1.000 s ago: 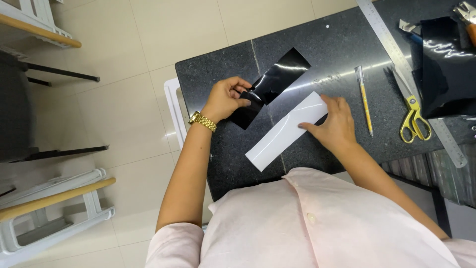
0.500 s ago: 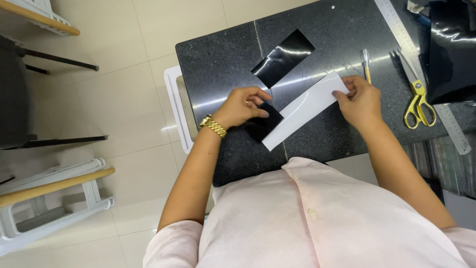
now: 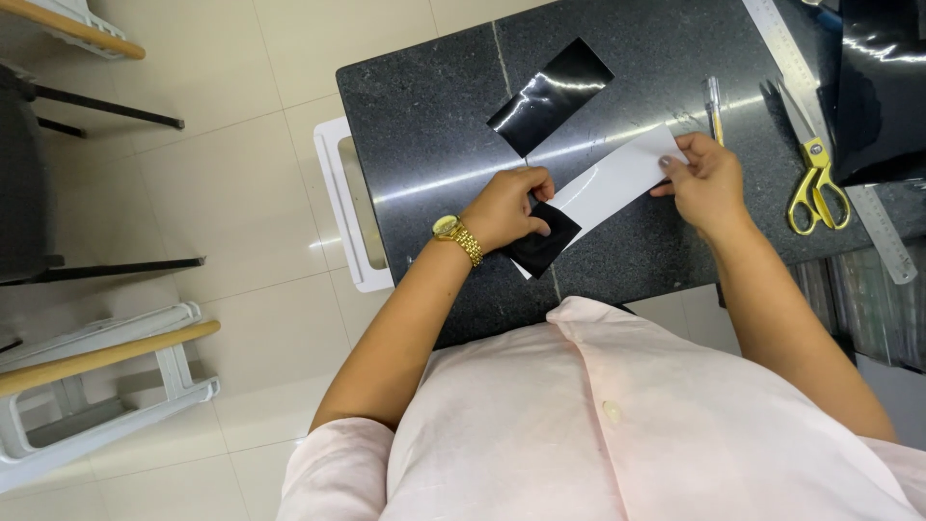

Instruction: Cutting vinyl sheets with scissors and peeling the adhesive backing to prepare stickers for application.

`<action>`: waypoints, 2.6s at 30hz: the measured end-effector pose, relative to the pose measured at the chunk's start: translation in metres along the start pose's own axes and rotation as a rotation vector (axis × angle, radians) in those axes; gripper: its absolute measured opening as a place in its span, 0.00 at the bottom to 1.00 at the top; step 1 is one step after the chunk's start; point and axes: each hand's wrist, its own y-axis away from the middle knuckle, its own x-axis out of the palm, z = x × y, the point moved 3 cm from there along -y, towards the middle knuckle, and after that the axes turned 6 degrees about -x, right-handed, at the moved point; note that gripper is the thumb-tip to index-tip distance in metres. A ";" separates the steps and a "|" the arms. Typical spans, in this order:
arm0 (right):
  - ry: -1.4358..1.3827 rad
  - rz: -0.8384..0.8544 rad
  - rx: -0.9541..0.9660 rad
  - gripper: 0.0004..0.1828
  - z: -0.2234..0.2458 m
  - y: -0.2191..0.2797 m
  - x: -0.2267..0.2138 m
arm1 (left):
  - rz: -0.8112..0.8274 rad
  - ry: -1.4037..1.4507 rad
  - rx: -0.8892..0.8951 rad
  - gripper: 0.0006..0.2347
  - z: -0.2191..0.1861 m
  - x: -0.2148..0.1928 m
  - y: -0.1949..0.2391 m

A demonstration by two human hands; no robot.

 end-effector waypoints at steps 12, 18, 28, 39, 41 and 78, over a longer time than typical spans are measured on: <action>-0.258 -0.015 0.061 0.09 0.027 -0.015 0.003 | 0.144 -0.022 0.005 0.27 -0.015 -0.006 -0.010; -0.442 0.035 0.357 0.26 0.039 0.047 0.067 | 0.027 0.300 -0.173 0.24 -0.009 -0.005 0.001; -0.233 0.070 0.334 0.30 0.044 0.067 0.087 | 0.005 0.518 -0.100 0.31 0.002 0.016 0.010; -0.076 0.079 0.275 0.26 0.036 0.070 0.093 | -0.043 0.493 -0.090 0.22 0.013 0.021 0.006; -0.051 0.091 0.261 0.25 0.044 0.072 0.094 | -0.050 0.477 -0.086 0.21 0.008 0.019 0.009; 1.162 0.063 0.318 0.25 -0.023 0.052 -0.187 | 0.046 0.449 -0.061 0.23 -0.064 -0.020 0.031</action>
